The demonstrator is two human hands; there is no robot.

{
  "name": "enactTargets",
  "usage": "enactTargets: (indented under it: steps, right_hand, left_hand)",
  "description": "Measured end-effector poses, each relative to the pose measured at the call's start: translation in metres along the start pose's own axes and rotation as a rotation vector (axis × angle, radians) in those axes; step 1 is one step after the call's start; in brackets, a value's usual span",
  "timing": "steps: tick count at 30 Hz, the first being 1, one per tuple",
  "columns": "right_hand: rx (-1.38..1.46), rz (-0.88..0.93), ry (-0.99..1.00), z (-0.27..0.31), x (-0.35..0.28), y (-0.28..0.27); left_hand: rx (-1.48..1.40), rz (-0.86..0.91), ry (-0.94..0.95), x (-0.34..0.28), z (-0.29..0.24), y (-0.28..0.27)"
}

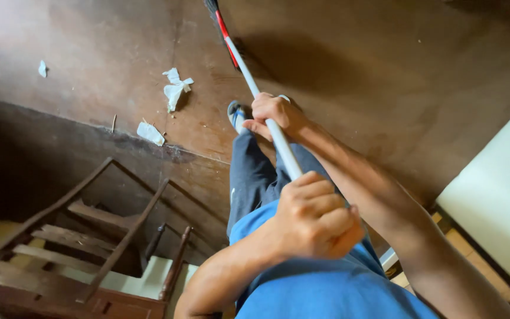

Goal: The person sweeps a wooden floor in a bedroom using a broom. They gather scattered pieces of white paper and debris into a pile while moving around furniture and beds.

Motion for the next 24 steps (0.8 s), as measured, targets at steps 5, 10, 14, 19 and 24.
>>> enactTargets:
  steps: [5,10,14,19,24]
  right_hand:
    - [-0.132,0.115,0.034,0.043,0.044,0.014]
    - [-0.288,0.171,-0.006,0.004,0.066,0.011]
    - [-0.267,0.231,0.297,-0.079,0.069,-0.001]
    - [-0.364,0.304,0.400,-0.156,0.093,0.014]
    - [-0.256,0.253,0.288,-0.170,0.160,0.066]
  left_hand:
    - [-0.139,0.040,0.000,0.004,-0.031,-0.090]
    - [-0.302,-0.089,0.054,-0.021,0.014,-0.135]
    - [-0.288,-0.231,-0.042,-0.049,0.090,-0.149]
    - [-0.359,-0.310,-0.228,-0.083,0.173,-0.159]
    - [-0.254,-0.323,-0.289,-0.083,0.191,-0.217]
Point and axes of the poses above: each hand's wrist, its own x-axis towards the middle knuckle, its own y-axis out of the palm, z = x × y, the point moved 4 cm from there along x, towards the middle knuckle, and after that the axes turned 15 degrees about z, right-handed, at the moved point
